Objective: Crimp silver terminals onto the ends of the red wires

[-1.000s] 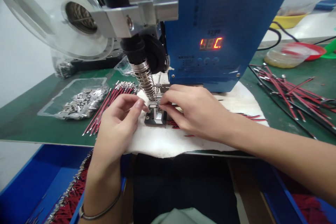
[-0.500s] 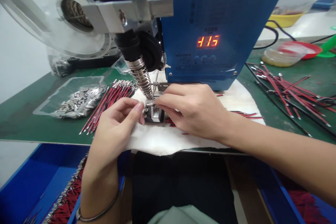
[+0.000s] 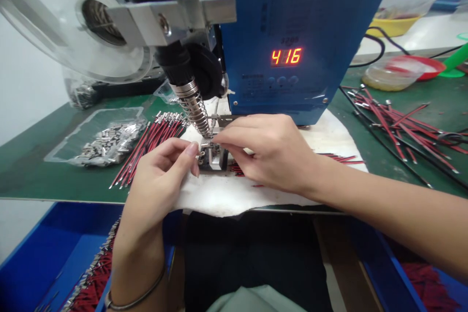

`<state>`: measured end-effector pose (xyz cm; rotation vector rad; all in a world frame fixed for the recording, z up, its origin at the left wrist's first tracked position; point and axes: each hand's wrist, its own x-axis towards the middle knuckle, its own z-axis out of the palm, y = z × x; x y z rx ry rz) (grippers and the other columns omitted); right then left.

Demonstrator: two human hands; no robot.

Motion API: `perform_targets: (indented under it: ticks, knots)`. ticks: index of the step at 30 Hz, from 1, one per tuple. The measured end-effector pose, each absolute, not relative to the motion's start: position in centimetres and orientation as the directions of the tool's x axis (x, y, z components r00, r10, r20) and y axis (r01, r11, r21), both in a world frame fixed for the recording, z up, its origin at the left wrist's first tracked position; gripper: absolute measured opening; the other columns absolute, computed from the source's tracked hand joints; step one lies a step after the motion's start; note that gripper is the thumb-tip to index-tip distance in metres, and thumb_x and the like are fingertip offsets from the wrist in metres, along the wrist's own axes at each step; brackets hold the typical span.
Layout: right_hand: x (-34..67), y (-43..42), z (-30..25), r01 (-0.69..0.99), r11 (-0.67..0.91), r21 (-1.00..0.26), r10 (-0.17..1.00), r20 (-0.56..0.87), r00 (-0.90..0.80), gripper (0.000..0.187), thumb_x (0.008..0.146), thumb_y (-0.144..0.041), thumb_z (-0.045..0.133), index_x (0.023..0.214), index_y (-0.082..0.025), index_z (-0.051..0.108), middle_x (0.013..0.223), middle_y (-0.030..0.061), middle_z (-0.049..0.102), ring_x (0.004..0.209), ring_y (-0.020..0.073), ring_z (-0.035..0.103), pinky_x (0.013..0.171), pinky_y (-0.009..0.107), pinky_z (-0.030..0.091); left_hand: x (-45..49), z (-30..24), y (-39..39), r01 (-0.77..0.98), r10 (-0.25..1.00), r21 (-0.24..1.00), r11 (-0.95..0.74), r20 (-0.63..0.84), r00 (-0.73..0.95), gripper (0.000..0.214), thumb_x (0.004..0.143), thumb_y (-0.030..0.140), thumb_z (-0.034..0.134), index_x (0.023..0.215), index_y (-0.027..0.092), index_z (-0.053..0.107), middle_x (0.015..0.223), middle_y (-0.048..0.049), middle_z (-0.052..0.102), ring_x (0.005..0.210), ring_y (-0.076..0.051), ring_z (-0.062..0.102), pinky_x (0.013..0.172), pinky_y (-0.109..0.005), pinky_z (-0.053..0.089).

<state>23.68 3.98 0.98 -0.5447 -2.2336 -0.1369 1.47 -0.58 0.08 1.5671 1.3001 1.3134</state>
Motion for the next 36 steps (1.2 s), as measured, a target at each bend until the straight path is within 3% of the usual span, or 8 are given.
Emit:
perform_targets:
  ticks: [4, 12, 18, 30, 36]
  knots:
    - [23.7, 4.0, 1.1, 0.418, 0.9, -0.125, 0.369, 0.728, -0.577, 0.032, 0.101, -0.005, 0.061, 0.103, -0.028, 0.083, 0.104, 0.0032, 0.087, 0.089, 0.021, 0.084, 0.073, 0.033, 0.069, 1.5, 0.1, -0.7, 0.257, 0.968, 0.937, -0.237, 0.251, -0.025, 0.026, 0.099, 0.03, 0.076, 0.077, 0.02, 0.068, 0.062, 0.0008, 0.065, 0.056, -0.011, 0.059, 0.053, -0.02, 0.047]
    - [23.9, 4.1, 0.9, 0.402, 0.907, -0.128, 0.361, 0.73, -0.581, 0.027, 0.1, -0.002, 0.062, 0.102, -0.02, 0.083, 0.103, 0.0067, 0.086, 0.088, 0.0178, 0.082, 0.073, 0.026, 0.063, 1.6, 0.3, -0.6, 0.257, 0.964, 0.934, -0.25, 0.265, -0.025, 0.028, 0.099, 0.028, 0.074, 0.073, 0.02, 0.066, 0.06, 0.0013, 0.064, 0.054, -0.01, 0.059, 0.052, -0.018, 0.047]
    - [23.6, 4.1, 0.8, 0.411, 0.895, -0.173, 0.404, 0.706, -0.581, 0.019, 0.103, -0.009, 0.067, 0.103, -0.019, 0.082, 0.099, 0.0065, 0.085, 0.083, 0.0188, 0.08, 0.071, 0.028, 0.061, 1.6, 0.2, -0.7, 0.265, 0.965, 0.932, -0.247, 0.261, -0.017, 0.027, 0.099, 0.023, 0.072, 0.073, 0.019, 0.066, 0.06, 0.0022, 0.064, 0.053, -0.008, 0.058, 0.052, -0.014, 0.046]
    - [23.2, 4.0, 1.7, 0.451, 0.807, -0.381, 0.588, 0.589, -0.555, 0.018, 0.102, -0.017, 0.07, 0.094, -0.021, 0.085, 0.088, 0.0034, 0.084, 0.073, 0.0199, 0.077, 0.064, 0.032, 0.055, 1.5, 0.1, -0.5, 0.262, 0.962, 0.929, -0.261, 0.272, -0.005, 0.028, 0.099, 0.024, 0.072, 0.072, 0.019, 0.065, 0.059, 0.003, 0.063, 0.052, -0.006, 0.056, 0.052, -0.012, 0.045]
    - [23.1, 3.8, 1.8, 0.454, 0.803, -0.386, 0.594, 0.579, -0.558, 0.018, 0.1, -0.015, 0.068, 0.095, -0.019, 0.085, 0.088, 0.0042, 0.084, 0.073, 0.0192, 0.076, 0.063, 0.031, 0.053, 1.6, 0.1, -0.6, 0.259, 0.962, 0.929, -0.264, 0.274, -0.001, 0.029, 0.1, 0.024, 0.071, 0.072, 0.019, 0.065, 0.058, 0.0032, 0.062, 0.052, -0.006, 0.056, 0.052, -0.012, 0.045]
